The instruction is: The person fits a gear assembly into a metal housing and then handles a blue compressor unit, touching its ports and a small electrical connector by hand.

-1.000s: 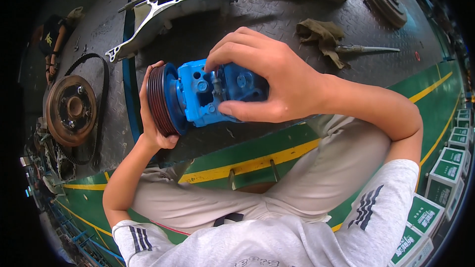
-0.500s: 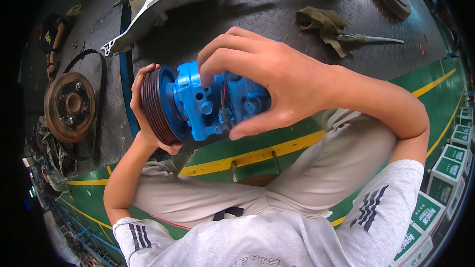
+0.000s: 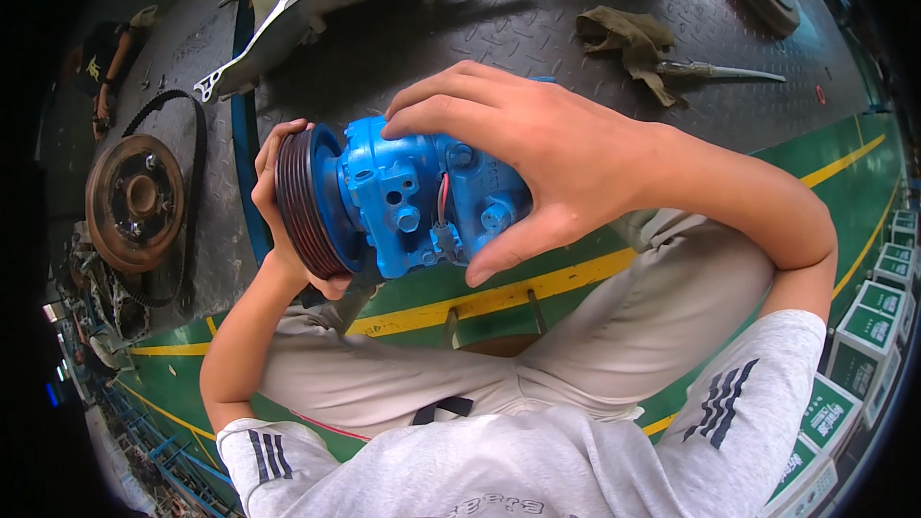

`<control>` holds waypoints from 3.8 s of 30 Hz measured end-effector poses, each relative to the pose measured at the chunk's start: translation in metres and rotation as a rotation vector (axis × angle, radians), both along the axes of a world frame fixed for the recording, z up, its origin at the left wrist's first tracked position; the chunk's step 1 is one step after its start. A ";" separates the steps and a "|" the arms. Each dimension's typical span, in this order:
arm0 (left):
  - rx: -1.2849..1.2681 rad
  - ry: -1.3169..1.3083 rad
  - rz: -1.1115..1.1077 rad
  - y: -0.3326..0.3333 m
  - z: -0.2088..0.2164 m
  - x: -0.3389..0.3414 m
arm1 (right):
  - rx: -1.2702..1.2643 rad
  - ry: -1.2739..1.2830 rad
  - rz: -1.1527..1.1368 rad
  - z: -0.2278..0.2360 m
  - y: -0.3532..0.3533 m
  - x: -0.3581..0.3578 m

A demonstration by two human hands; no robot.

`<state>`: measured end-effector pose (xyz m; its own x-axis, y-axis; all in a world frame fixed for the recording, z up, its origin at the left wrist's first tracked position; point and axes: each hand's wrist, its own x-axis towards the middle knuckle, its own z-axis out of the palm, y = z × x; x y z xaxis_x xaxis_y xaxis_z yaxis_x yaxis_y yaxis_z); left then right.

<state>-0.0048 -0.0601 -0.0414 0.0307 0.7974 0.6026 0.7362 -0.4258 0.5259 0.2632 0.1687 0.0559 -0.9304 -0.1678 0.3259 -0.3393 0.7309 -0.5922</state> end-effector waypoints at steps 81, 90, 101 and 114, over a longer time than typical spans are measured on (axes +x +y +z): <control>0.088 0.677 0.356 0.042 0.060 0.078 | -0.051 0.015 -0.340 -0.023 0.034 -0.004; 0.067 0.653 0.344 0.040 0.063 0.077 | -0.053 0.032 -0.329 -0.026 0.035 -0.008; 0.063 0.762 0.353 0.048 0.065 0.071 | -0.091 0.039 -0.366 -0.033 0.042 -0.006; 0.037 0.750 0.283 0.042 0.068 0.058 | 0.101 0.159 -0.167 -0.026 0.056 -0.014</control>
